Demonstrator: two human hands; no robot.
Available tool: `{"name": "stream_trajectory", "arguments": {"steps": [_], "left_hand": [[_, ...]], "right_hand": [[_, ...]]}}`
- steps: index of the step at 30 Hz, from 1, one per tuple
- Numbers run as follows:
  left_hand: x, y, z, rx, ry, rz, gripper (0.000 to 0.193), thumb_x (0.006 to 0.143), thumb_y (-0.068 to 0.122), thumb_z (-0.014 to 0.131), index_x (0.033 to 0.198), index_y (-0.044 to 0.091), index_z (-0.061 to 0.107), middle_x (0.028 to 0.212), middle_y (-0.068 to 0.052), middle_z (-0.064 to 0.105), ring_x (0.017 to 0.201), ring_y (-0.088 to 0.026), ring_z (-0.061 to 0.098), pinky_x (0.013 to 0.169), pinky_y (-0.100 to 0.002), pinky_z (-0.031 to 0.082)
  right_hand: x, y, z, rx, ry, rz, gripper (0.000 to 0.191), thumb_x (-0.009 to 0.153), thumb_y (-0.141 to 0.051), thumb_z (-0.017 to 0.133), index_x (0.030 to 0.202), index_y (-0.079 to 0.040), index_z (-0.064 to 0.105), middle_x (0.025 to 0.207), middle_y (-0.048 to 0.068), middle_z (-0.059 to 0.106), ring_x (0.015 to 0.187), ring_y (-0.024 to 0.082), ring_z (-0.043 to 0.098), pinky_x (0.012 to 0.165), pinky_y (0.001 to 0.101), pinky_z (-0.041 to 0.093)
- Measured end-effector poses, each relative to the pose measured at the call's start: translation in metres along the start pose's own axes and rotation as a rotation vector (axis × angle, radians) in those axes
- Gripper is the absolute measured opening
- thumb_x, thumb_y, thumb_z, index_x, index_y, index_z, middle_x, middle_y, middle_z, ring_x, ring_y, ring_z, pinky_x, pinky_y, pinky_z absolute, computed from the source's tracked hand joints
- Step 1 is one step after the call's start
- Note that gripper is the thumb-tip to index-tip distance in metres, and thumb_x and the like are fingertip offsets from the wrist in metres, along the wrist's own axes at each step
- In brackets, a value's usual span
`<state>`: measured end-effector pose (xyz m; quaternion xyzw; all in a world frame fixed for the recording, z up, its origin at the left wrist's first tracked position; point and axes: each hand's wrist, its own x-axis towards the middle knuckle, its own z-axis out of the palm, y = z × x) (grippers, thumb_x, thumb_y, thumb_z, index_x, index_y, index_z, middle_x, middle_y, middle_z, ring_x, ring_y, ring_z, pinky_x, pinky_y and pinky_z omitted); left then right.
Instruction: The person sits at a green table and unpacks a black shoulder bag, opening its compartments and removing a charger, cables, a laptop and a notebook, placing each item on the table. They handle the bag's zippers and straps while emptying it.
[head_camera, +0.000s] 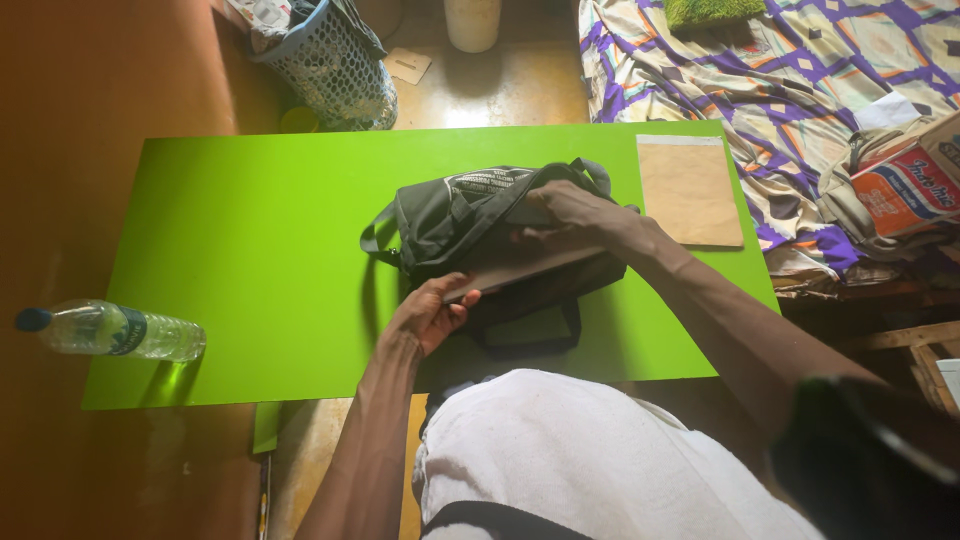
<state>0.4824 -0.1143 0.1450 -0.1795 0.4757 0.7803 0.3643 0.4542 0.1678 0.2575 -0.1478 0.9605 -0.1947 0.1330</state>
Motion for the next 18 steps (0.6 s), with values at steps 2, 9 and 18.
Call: {"name": "stream_trajectory", "arguments": {"steps": [2, 9, 18], "left_hand": [[-0.014, 0.011, 0.012, -0.007, 0.077, -0.019, 0.030, 0.098, 0.015, 0.064, 0.122, -0.002, 0.059, 0.113, -0.016, 0.063, 0.070, -0.008, 0.062, 0.049, -0.018, 0.047], [-0.042, 0.062, 0.028, -0.251, 0.051, -0.069, 0.016, 0.096, 0.013, 0.056, 0.110, 0.005, 0.053, 0.111, -0.036, 0.071, 0.043, 0.003, 0.042, 0.035, -0.012, 0.032], [-0.041, 0.091, 0.014, -0.350, 0.041, -0.059, 0.034, 0.101, 0.008, 0.040, 0.133, 0.002, 0.047, 0.123, -0.046, 0.063, 0.040, 0.005, 0.041, 0.034, -0.010, 0.038]], "right_hand": [[-0.007, 0.006, 0.000, -0.017, -0.098, -0.106, 0.075, 0.089, -0.049, 0.083, 0.140, -0.005, 0.050, 0.142, 0.027, 0.050, 0.131, 0.041, 0.049, 0.105, 0.0488, 0.041], [-0.027, 0.021, 0.020, -0.026, 0.257, -0.222, 0.047, 0.102, -0.028, 0.056, 0.147, -0.014, 0.055, 0.155, 0.020, 0.050, 0.143, 0.036, 0.045, 0.117, 0.0446, 0.038], [-0.017, 0.023, -0.009, 0.632, 0.392, -0.099, 0.033, 0.106, -0.022, 0.055, 0.129, -0.002, 0.067, 0.120, 0.017, 0.072, 0.109, 0.025, 0.069, 0.090, 0.0359, 0.057]]}}
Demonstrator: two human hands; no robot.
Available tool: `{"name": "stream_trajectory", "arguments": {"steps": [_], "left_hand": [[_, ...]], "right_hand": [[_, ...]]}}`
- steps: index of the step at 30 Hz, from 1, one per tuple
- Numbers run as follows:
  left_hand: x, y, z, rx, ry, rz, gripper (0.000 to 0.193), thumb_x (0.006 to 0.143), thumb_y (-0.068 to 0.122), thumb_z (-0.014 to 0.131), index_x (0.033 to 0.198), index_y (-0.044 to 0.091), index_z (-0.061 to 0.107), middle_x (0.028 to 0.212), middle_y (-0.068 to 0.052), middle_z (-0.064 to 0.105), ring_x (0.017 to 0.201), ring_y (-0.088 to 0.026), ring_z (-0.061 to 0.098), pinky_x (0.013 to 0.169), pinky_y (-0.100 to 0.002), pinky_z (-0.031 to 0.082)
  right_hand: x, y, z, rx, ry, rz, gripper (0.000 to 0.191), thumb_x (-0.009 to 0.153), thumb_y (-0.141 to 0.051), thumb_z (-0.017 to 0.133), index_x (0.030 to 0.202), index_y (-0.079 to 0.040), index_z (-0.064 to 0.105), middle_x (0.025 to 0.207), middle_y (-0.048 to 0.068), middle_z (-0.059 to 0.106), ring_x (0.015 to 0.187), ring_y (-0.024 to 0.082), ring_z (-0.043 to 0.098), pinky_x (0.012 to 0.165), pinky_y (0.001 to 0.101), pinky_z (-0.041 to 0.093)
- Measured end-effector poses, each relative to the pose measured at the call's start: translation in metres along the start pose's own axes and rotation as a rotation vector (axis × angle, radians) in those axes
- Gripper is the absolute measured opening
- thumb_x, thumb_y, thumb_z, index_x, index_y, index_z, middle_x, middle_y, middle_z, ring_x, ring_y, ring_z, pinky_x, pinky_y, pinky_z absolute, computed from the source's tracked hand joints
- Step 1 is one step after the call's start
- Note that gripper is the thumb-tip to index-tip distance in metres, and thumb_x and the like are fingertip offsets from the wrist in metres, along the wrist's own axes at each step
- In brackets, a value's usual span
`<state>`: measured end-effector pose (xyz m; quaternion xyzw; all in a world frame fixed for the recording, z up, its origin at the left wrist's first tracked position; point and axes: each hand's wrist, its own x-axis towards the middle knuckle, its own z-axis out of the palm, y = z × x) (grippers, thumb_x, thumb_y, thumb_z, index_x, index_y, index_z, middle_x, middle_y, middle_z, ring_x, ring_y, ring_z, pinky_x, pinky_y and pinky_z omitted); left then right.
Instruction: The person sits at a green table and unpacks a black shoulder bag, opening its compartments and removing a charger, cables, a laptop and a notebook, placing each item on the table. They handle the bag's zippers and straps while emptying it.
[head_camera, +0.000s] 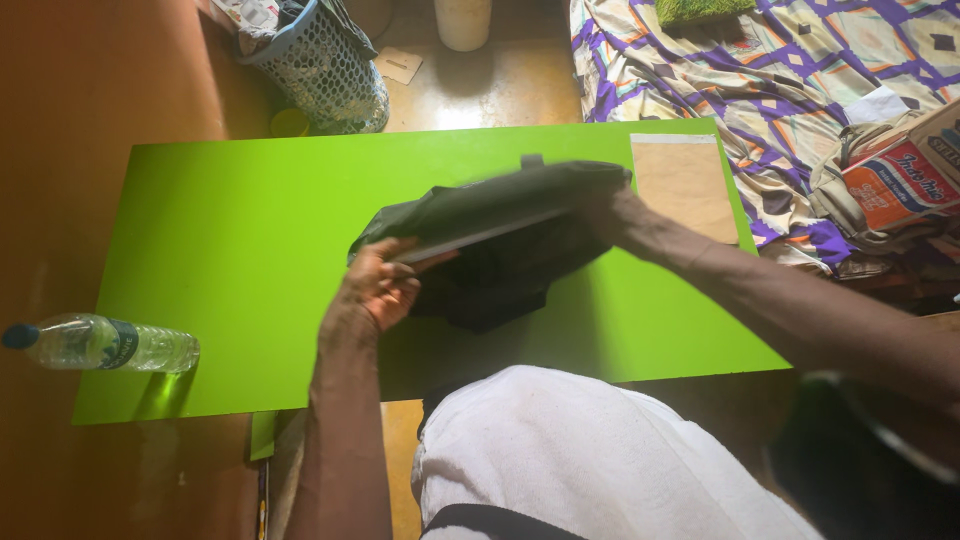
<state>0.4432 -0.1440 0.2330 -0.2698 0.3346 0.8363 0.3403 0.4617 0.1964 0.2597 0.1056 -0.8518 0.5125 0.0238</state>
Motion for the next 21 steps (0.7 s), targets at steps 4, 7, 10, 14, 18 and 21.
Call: {"name": "stream_trajectory", "arguments": {"steps": [4, 7, 10, 14, 18, 21], "left_hand": [[0.002, 0.017, -0.003, -0.069, -0.088, -0.067, 0.038, 0.104, 0.010, 0.034, 0.140, -0.003, 0.038, 0.125, -0.045, 0.062, 0.040, 0.005, 0.044, 0.035, -0.009, 0.042], [-0.012, 0.025, -0.004, -0.037, -0.080, -0.059, 0.033, 0.104, 0.010, 0.041, 0.134, -0.003, 0.042, 0.128, -0.046, 0.060, 0.039, 0.000, 0.048, 0.035, -0.008, 0.043], [-0.042, 0.040, -0.003, 0.217, 0.084, -0.038, 0.030, 0.099, 0.014, 0.053, 0.127, 0.003, 0.051, 0.129, -0.037, 0.063, 0.038, -0.004, 0.054, 0.036, -0.012, 0.045], [-0.061, 0.057, 0.011, 0.215, -0.061, 0.028, 0.025, 0.098, 0.014, 0.062, 0.118, 0.003, 0.051, 0.113, -0.035, 0.071, 0.042, -0.002, 0.053, 0.033, -0.009, 0.039], [-0.052, 0.058, 0.006, 0.429, -0.088, 0.134, 0.044, 0.089, 0.037, 0.062, 0.116, 0.001, 0.061, 0.092, -0.022, 0.077, 0.046, -0.003, 0.056, 0.034, -0.013, 0.042], [-0.028, 0.047, -0.012, 0.792, 0.017, 0.558, 0.064, 0.100, 0.050, 0.068, 0.105, -0.013, 0.062, 0.089, -0.027, 0.066, 0.067, -0.016, 0.058, 0.073, -0.028, 0.053]], "right_hand": [[0.003, 0.014, -0.013, 0.048, -0.094, 0.088, 0.031, 0.107, -0.020, 0.048, 0.128, -0.008, 0.068, 0.111, 0.008, 0.077, 0.093, 0.016, 0.076, 0.076, 0.0281, 0.063], [0.003, 0.022, -0.025, -0.841, -0.300, -0.100, 0.023, 0.095, -0.011, 0.064, 0.116, -0.008, 0.072, 0.098, 0.013, 0.077, 0.083, 0.020, 0.075, 0.072, 0.0328, 0.061], [-0.004, 0.010, -0.050, -0.950, -0.544, -0.394, 0.017, 0.097, -0.023, 0.072, 0.109, -0.010, 0.071, 0.079, 0.010, 0.074, 0.072, 0.023, 0.072, 0.064, 0.0370, 0.059], [-0.023, -0.028, -0.063, -0.514, -0.254, -0.494, 0.030, 0.090, -0.017, 0.075, 0.117, -0.004, 0.070, 0.096, 0.013, 0.078, 0.060, 0.020, 0.073, 0.051, 0.0347, 0.059], [-0.042, -0.061, -0.049, -0.273, 0.048, -0.320, 0.025, 0.093, -0.016, 0.076, 0.115, -0.004, 0.070, 0.092, 0.009, 0.076, 0.067, 0.017, 0.074, 0.057, 0.0334, 0.060], [-0.034, -0.065, -0.026, -0.023, 0.279, -0.183, 0.021, 0.098, -0.015, 0.076, 0.114, -0.003, 0.069, 0.092, 0.005, 0.073, 0.078, 0.011, 0.070, 0.066, 0.0280, 0.057]]}}
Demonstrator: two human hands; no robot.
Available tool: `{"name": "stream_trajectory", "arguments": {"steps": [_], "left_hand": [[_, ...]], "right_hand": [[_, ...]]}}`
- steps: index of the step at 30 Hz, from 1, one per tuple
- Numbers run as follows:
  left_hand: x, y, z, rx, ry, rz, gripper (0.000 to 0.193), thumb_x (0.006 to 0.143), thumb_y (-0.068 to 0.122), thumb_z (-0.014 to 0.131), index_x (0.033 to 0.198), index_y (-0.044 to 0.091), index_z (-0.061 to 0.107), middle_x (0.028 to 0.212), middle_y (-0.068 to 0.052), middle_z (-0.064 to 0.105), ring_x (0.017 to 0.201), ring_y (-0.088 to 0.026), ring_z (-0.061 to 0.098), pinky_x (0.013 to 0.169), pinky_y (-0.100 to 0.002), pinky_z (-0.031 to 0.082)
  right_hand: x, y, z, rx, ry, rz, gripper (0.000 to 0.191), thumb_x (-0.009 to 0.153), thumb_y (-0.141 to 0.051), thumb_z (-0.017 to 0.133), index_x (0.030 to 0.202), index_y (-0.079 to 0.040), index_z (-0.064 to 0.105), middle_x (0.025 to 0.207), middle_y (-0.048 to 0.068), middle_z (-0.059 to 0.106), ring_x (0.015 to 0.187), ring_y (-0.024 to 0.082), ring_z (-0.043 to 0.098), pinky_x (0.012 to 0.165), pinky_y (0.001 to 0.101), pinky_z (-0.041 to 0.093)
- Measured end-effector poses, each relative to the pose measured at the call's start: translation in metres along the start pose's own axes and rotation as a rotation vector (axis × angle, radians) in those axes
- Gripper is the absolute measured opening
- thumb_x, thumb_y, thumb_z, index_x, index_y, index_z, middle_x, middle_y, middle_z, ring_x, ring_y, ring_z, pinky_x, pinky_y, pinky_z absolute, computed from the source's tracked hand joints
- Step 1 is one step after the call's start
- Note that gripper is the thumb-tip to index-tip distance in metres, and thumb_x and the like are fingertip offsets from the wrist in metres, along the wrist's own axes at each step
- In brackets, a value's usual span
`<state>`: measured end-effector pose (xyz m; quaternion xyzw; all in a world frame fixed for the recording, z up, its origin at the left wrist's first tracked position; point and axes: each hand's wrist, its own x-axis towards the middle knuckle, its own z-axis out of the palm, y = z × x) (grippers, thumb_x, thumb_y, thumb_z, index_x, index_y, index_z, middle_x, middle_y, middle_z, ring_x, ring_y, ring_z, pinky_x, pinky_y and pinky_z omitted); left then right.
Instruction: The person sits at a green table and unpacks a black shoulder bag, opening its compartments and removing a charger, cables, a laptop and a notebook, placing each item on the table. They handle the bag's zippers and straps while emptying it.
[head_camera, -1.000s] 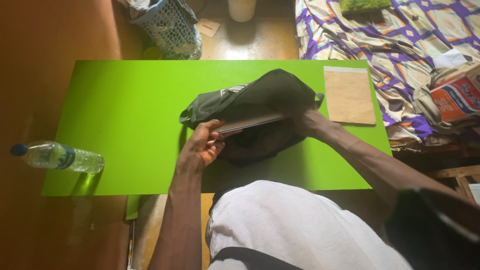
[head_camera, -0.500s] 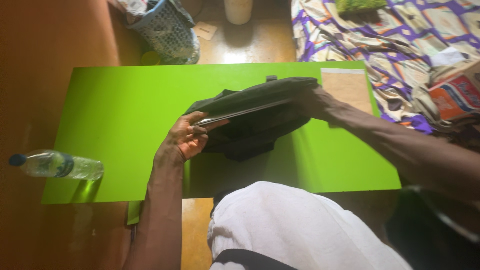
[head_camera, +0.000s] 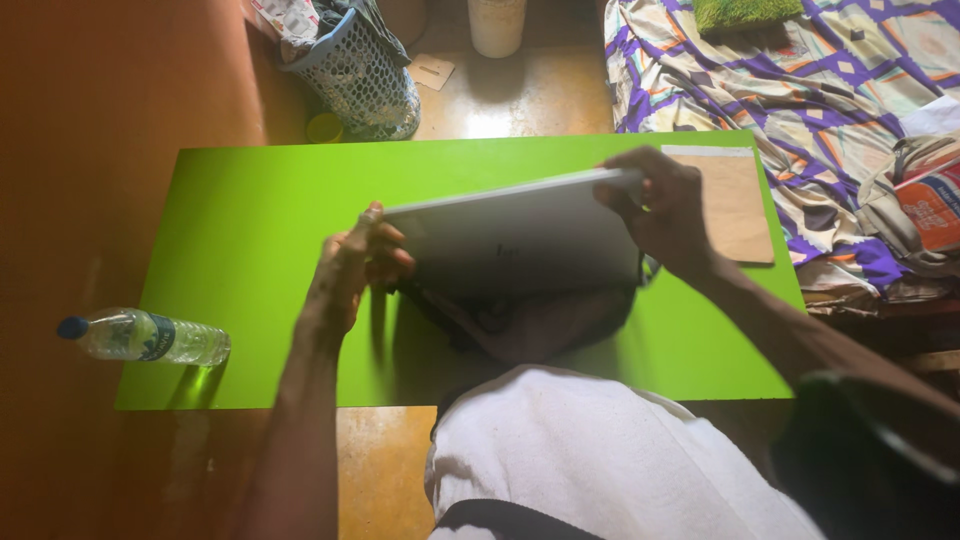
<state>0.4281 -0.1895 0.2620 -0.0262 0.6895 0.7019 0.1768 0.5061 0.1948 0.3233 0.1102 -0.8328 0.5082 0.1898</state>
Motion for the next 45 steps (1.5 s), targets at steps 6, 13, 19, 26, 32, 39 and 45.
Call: {"name": "stream_trajectory", "arguments": {"steps": [6, 13, 19, 26, 32, 39, 45], "left_hand": [[0.033, -0.057, 0.016, 0.644, 0.194, 0.119, 0.089, 0.080, 0.061, 0.074, 0.140, 0.001, 0.050, 0.120, -0.015, 0.063, 0.109, -0.027, 0.063, 0.090, -0.045, 0.055], [0.026, -0.083, 0.023, 0.494, 0.102, 0.073, 0.085, 0.086, 0.077, 0.063, 0.133, 0.007, 0.065, 0.118, -0.004, 0.064, 0.114, -0.022, 0.059, 0.094, -0.043, 0.046], [-0.002, -0.066, 0.046, -0.133, 0.087, 0.271, 0.076, 0.099, 0.068, 0.077, 0.094, -0.005, 0.058, 0.085, -0.008, 0.049, 0.091, -0.024, 0.048, 0.112, -0.043, 0.050], [-0.042, -0.066, 0.100, -0.279, -0.156, 0.005, 0.048, 0.086, 0.037, 0.072, 0.126, 0.011, 0.065, 0.122, -0.002, 0.070, 0.115, -0.017, 0.064, 0.105, -0.037, 0.048], [-0.040, -0.078, -0.019, 0.553, -0.267, 0.611, 0.027, 0.096, 0.023, 0.071, 0.120, 0.012, 0.078, 0.100, -0.002, 0.077, 0.084, -0.012, 0.079, 0.071, -0.029, 0.062], [-0.093, 0.013, -0.094, -0.388, -0.072, -0.073, 0.051, 0.072, 0.030, 0.077, 0.116, 0.007, 0.070, 0.099, -0.009, 0.070, 0.085, -0.025, 0.070, 0.068, -0.042, 0.060], [-0.122, -0.006, -0.069, -1.009, 0.083, 0.143, 0.082, 0.056, 0.049, 0.091, 0.126, 0.013, 0.070, 0.118, -0.006, 0.074, 0.107, -0.026, 0.073, 0.087, -0.044, 0.064]], "right_hand": [[0.017, 0.020, 0.027, 0.131, 0.207, 0.219, 0.012, 0.094, -0.010, 0.079, 0.104, -0.004, 0.076, 0.084, -0.001, 0.069, 0.077, 0.006, 0.059, 0.069, 0.0222, 0.047], [0.006, 0.044, -0.006, 0.440, 0.450, 0.400, 0.014, 0.091, -0.011, 0.079, 0.101, -0.003, 0.075, 0.085, 0.000, 0.069, 0.072, 0.011, 0.061, 0.070, 0.0266, 0.051], [-0.028, 0.057, -0.015, 0.801, 0.526, 0.612, 0.035, 0.090, -0.027, 0.066, 0.115, -0.003, 0.068, 0.108, 0.006, 0.069, 0.097, 0.022, 0.067, 0.085, 0.0467, 0.054], [-0.060, 0.042, 0.062, 1.168, 0.585, 0.912, 0.046, 0.086, -0.029, 0.074, 0.122, -0.002, 0.064, 0.113, 0.007, 0.069, 0.106, 0.025, 0.067, 0.100, 0.0523, 0.050], [-0.042, 0.006, 0.085, 0.783, -0.178, 1.057, 0.045, 0.081, -0.007, 0.076, 0.123, 0.005, 0.063, 0.106, 0.011, 0.064, 0.093, 0.021, 0.059, 0.094, 0.0418, 0.037], [-0.017, -0.053, 0.180, 0.955, -0.670, 0.944, 0.062, 0.074, 0.003, 0.073, 0.133, -0.003, 0.054, 0.120, 0.009, 0.063, 0.114, 0.020, 0.062, 0.105, 0.0428, 0.049], [0.005, -0.041, 0.269, 1.104, -0.573, 0.975, 0.049, 0.077, 0.007, 0.069, 0.123, -0.003, 0.057, 0.122, 0.007, 0.066, 0.114, 0.017, 0.064, 0.103, 0.0381, 0.053]]}}
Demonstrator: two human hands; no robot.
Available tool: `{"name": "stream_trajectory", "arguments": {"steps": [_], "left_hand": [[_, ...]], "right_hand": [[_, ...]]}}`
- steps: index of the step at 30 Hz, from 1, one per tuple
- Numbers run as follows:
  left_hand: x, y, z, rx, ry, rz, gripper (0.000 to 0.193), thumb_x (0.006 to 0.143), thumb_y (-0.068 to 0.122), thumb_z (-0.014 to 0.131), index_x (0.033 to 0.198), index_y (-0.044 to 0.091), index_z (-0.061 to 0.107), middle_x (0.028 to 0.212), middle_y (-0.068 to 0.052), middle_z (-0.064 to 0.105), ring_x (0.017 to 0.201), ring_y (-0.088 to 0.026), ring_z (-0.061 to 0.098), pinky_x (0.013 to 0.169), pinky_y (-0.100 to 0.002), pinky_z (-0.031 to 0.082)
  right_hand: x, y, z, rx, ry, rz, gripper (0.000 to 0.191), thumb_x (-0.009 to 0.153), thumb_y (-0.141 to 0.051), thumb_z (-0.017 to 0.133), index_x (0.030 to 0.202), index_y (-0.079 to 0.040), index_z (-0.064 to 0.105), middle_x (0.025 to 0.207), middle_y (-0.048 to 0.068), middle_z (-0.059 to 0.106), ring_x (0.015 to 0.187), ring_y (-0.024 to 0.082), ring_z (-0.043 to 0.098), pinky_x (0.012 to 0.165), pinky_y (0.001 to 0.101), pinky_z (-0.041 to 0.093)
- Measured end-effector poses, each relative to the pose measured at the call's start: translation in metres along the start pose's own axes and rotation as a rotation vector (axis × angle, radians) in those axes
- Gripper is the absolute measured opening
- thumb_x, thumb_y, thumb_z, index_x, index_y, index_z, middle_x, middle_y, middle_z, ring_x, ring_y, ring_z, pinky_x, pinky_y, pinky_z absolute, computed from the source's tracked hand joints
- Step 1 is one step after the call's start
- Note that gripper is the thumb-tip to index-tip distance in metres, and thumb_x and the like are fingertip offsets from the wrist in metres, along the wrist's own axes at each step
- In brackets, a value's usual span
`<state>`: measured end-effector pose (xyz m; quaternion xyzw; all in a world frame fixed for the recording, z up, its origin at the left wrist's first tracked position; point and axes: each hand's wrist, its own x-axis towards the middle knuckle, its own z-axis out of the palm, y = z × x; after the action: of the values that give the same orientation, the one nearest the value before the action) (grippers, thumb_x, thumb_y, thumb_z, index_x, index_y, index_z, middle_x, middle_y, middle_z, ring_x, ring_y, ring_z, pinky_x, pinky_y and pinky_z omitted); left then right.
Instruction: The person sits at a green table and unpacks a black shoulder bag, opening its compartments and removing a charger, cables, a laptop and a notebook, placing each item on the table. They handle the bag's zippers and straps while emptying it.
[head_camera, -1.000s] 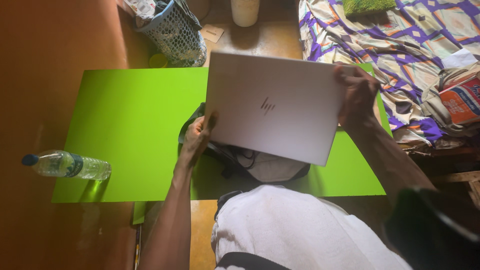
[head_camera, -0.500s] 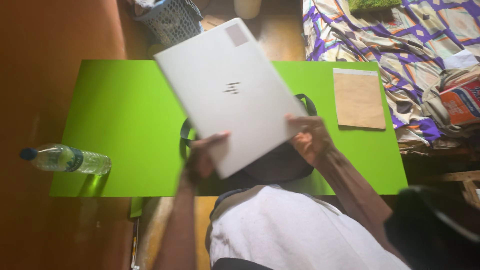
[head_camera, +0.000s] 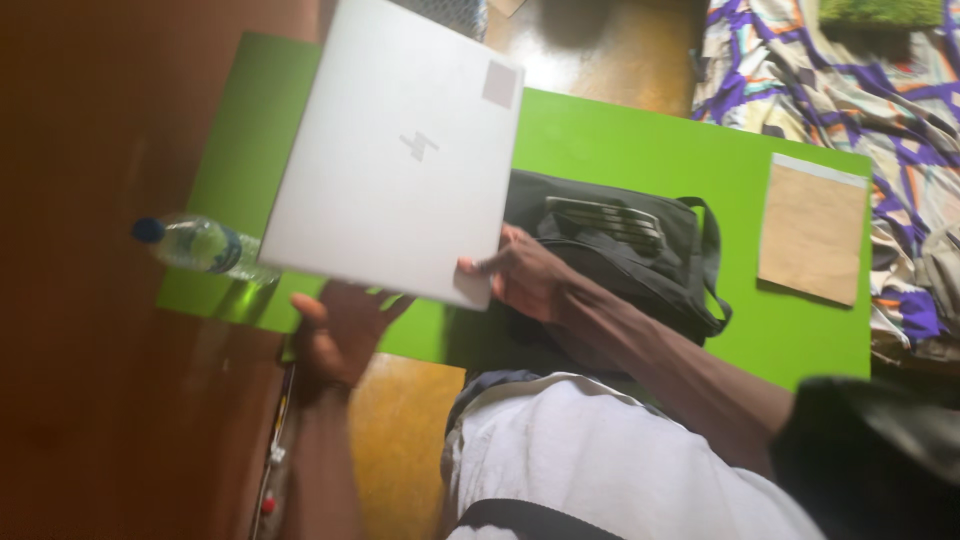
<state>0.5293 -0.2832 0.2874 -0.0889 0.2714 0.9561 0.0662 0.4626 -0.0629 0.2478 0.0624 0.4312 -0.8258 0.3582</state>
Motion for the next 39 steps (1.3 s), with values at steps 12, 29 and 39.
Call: {"name": "stream_trajectory", "arguments": {"steps": [12, 29, 39], "left_hand": [[0.064, -0.074, -0.114, 0.051, 0.516, -0.001, 0.040, 0.078, 0.002, 0.078, 0.107, 0.004, 0.050, 0.102, -0.013, 0.067, 0.086, -0.026, 0.072, 0.075, -0.045, 0.066], [0.110, -0.063, -0.192, 0.134, 0.639, 0.084, 0.076, 0.075, -0.005, 0.082, 0.128, 0.001, 0.028, 0.123, -0.024, 0.051, 0.098, -0.029, 0.065, 0.087, -0.045, 0.064], [0.147, -0.058, -0.262, 0.217, 0.694, 0.095, 0.095, 0.077, -0.001, 0.086, 0.146, -0.001, 0.019, 0.143, -0.022, 0.044, 0.115, -0.027, 0.064, 0.091, -0.042, 0.057]], "right_hand": [[0.078, 0.014, -0.033, -0.340, 0.212, 0.169, 0.041, 0.084, -0.005, 0.074, 0.123, -0.004, 0.062, 0.111, 0.006, 0.067, 0.101, 0.019, 0.068, 0.084, 0.0411, 0.060], [0.146, 0.054, -0.066, -0.260, 0.160, 0.254, 0.036, 0.093, -0.018, 0.074, 0.124, -0.005, 0.060, 0.109, 0.007, 0.064, 0.094, 0.016, 0.064, 0.078, 0.0356, 0.059], [0.096, 0.046, -0.036, -0.306, 0.048, 0.273, 0.063, 0.098, -0.018, 0.066, 0.153, -0.010, 0.036, 0.120, 0.015, 0.061, 0.103, 0.021, 0.065, 0.083, 0.0401, 0.058]]}}
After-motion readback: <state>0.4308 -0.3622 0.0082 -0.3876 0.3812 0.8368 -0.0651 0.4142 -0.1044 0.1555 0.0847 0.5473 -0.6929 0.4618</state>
